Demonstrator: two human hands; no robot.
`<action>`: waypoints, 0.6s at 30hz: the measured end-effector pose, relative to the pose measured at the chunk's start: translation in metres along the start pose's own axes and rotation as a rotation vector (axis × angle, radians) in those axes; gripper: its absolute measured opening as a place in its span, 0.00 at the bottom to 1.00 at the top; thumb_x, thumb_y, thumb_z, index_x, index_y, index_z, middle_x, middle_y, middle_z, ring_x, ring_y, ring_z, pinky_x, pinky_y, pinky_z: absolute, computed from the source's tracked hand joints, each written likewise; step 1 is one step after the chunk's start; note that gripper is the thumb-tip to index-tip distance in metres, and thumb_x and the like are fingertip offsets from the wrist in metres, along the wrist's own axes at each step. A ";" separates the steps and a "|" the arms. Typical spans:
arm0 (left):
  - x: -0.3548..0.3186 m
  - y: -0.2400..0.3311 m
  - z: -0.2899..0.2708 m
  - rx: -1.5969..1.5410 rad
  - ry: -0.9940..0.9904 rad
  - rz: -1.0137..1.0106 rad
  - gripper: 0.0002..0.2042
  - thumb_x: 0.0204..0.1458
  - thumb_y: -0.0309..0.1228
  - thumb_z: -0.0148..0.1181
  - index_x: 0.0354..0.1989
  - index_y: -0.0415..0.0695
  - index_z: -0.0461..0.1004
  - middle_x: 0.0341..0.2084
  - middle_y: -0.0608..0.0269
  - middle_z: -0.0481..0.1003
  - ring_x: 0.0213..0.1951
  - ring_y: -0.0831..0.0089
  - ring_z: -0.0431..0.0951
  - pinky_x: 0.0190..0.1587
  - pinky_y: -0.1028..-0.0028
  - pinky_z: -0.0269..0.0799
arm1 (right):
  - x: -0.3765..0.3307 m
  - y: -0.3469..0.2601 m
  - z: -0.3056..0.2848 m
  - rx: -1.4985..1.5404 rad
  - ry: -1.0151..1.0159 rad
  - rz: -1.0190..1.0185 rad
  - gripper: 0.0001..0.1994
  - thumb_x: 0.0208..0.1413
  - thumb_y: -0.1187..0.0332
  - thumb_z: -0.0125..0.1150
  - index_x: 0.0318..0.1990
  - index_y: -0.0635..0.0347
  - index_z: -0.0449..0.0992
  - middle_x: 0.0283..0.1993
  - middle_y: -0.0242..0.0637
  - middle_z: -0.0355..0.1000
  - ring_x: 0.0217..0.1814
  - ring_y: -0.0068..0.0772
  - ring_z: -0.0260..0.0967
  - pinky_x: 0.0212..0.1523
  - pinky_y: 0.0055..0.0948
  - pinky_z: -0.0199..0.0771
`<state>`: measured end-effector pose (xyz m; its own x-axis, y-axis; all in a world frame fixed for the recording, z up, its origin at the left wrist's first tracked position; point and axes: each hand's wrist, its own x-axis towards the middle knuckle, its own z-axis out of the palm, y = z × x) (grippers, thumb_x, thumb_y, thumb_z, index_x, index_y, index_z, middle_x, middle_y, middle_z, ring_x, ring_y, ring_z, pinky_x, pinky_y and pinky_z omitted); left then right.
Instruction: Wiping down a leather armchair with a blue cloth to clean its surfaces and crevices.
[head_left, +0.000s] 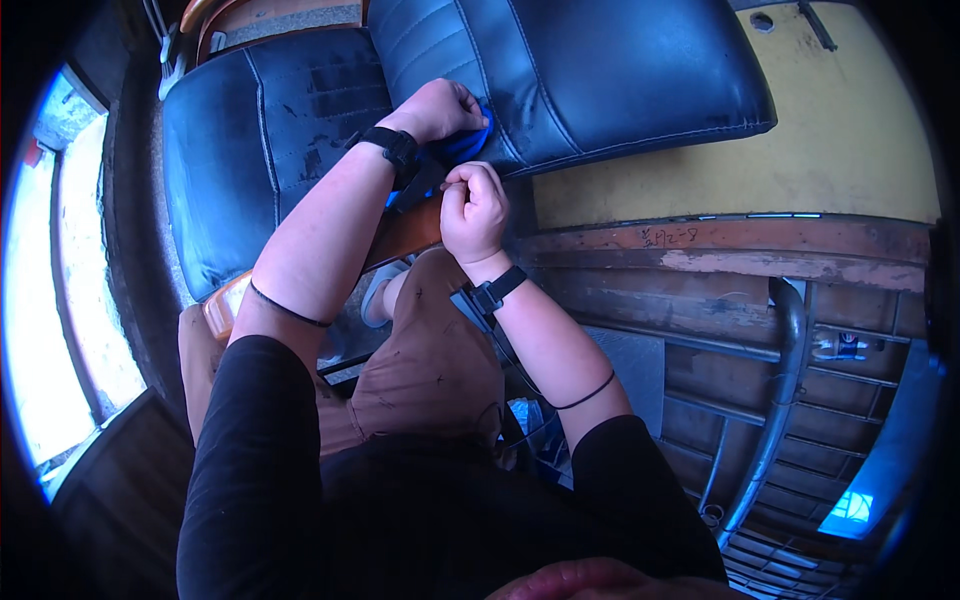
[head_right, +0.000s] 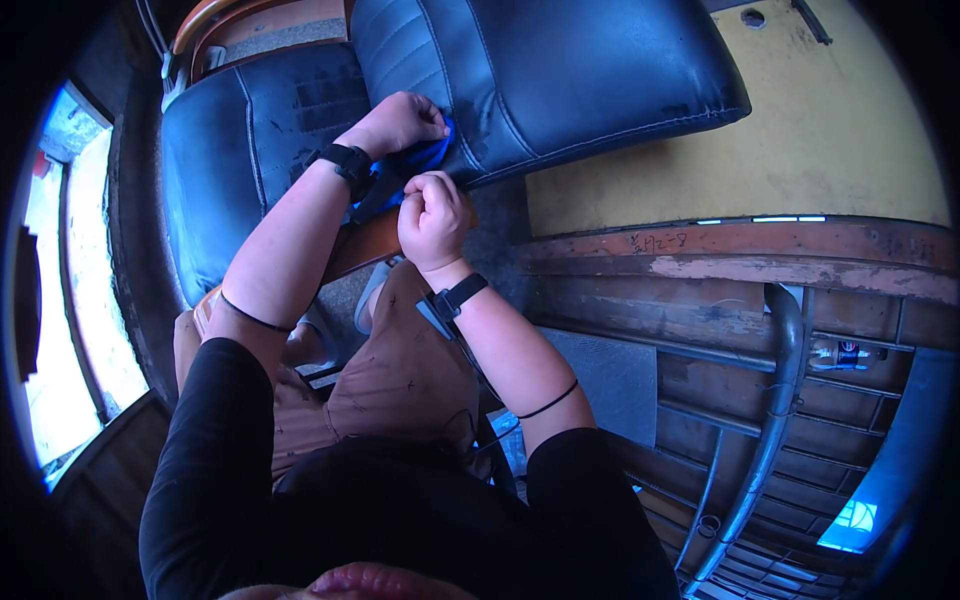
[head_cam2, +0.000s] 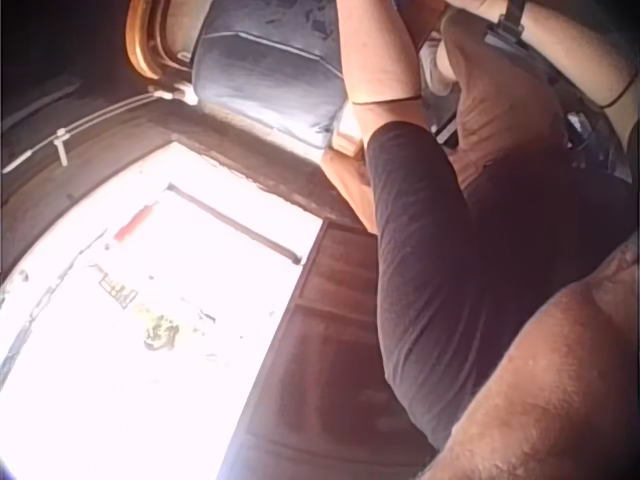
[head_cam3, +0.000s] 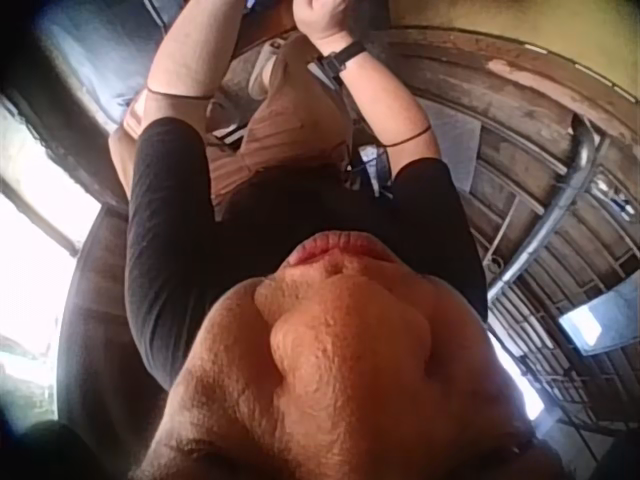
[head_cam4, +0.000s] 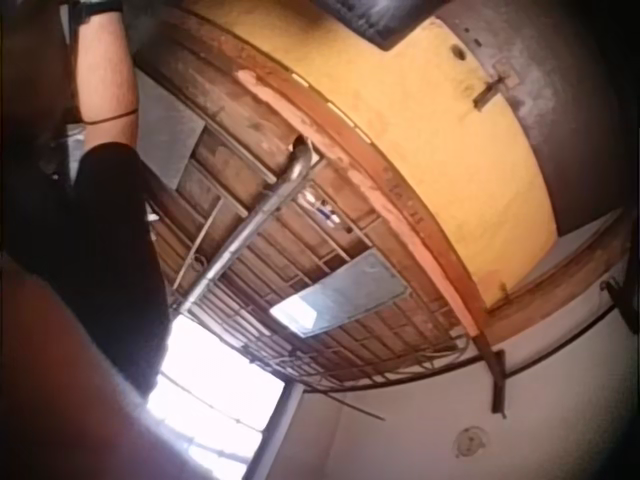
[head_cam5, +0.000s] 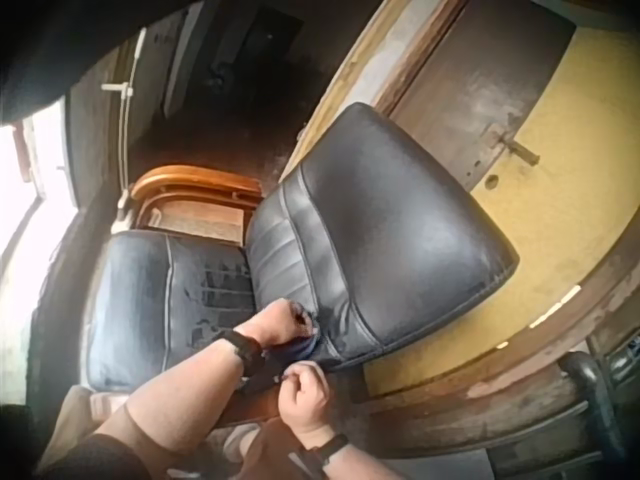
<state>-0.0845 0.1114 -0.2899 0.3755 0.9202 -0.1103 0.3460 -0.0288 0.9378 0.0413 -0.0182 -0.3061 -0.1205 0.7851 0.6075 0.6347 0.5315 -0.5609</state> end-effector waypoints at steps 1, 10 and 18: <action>-0.001 0.002 0.000 -0.002 0.002 0.001 0.17 0.49 0.42 0.71 0.40 0.43 0.84 0.35 0.55 0.82 0.38 0.64 0.80 0.47 0.69 0.73 | 0.001 0.000 -0.001 -0.003 0.000 -0.021 0.04 0.50 0.82 0.53 0.30 0.62 0.71 0.31 0.42 0.72 0.32 0.44 0.73 0.34 0.35 0.74; -0.009 0.010 0.005 0.133 -0.071 0.132 0.13 0.44 0.37 0.73 0.36 0.43 0.84 0.33 0.54 0.82 0.38 0.59 0.81 0.47 0.68 0.74 | 0.001 -0.001 -0.002 -0.044 0.035 -0.069 0.05 0.51 0.84 0.52 0.31 0.64 0.71 0.31 0.42 0.71 0.31 0.40 0.73 0.34 0.31 0.74; 0.008 -0.003 -0.002 -0.030 0.524 0.038 0.11 0.52 0.35 0.66 0.34 0.38 0.81 0.29 0.52 0.81 0.33 0.63 0.81 0.43 0.68 0.75 | 0.001 0.003 -0.002 -0.021 0.011 -0.067 0.05 0.51 0.84 0.52 0.30 0.64 0.71 0.30 0.41 0.71 0.30 0.40 0.73 0.34 0.31 0.74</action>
<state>-0.0845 0.1196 -0.2929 -0.0956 0.9907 0.0965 0.3124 -0.0622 0.9479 0.0445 -0.0159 -0.3060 -0.1554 0.7441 0.6497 0.6413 0.5762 -0.5066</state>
